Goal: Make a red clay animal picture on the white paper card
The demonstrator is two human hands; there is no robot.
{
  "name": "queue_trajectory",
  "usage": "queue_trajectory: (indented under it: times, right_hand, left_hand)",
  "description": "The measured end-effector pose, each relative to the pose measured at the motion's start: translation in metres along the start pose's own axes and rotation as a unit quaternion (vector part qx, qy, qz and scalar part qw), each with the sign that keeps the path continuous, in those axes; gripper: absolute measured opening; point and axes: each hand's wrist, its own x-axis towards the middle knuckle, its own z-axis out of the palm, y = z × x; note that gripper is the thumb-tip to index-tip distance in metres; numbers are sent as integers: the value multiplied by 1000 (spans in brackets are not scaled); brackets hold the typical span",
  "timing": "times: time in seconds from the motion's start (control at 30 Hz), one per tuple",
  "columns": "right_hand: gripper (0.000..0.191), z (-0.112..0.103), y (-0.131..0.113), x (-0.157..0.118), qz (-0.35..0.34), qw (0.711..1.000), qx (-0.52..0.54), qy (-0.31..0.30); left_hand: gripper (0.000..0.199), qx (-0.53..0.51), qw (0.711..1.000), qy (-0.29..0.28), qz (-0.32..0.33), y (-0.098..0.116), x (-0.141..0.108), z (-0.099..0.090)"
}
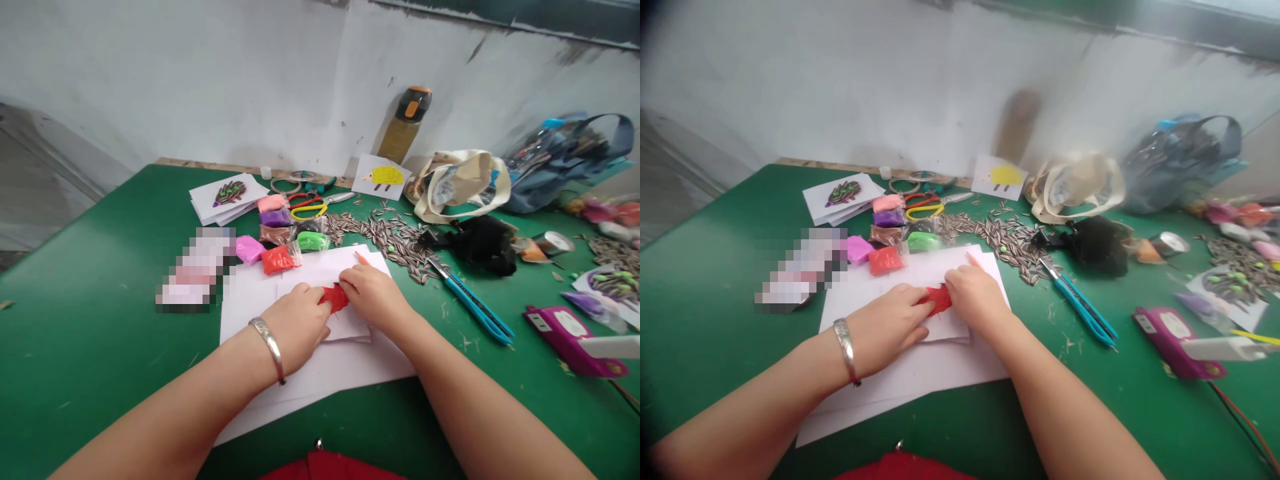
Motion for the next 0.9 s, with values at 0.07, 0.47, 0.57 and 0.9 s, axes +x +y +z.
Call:
queue_trajectory:
  times: [0.07,0.47,0.57,0.9]
  right_hand:
    - [28,0,0,0,-2,1000,10,2]
    - [26,2,1,2,6,998,62,15]
    - [27,-2,2,1,9,997,80,19]
    - [28,2,-14,-1,-3,999,-17,-31]
  left_hand:
    - [24,-1,1000,4,0,0,-1,0]
    - [22,9,1000,12,9,-1,0,2]
    - [21,14,1000,15,14,-1,0,1]
    - [24,-8,1000,4,7,1,0,-2]
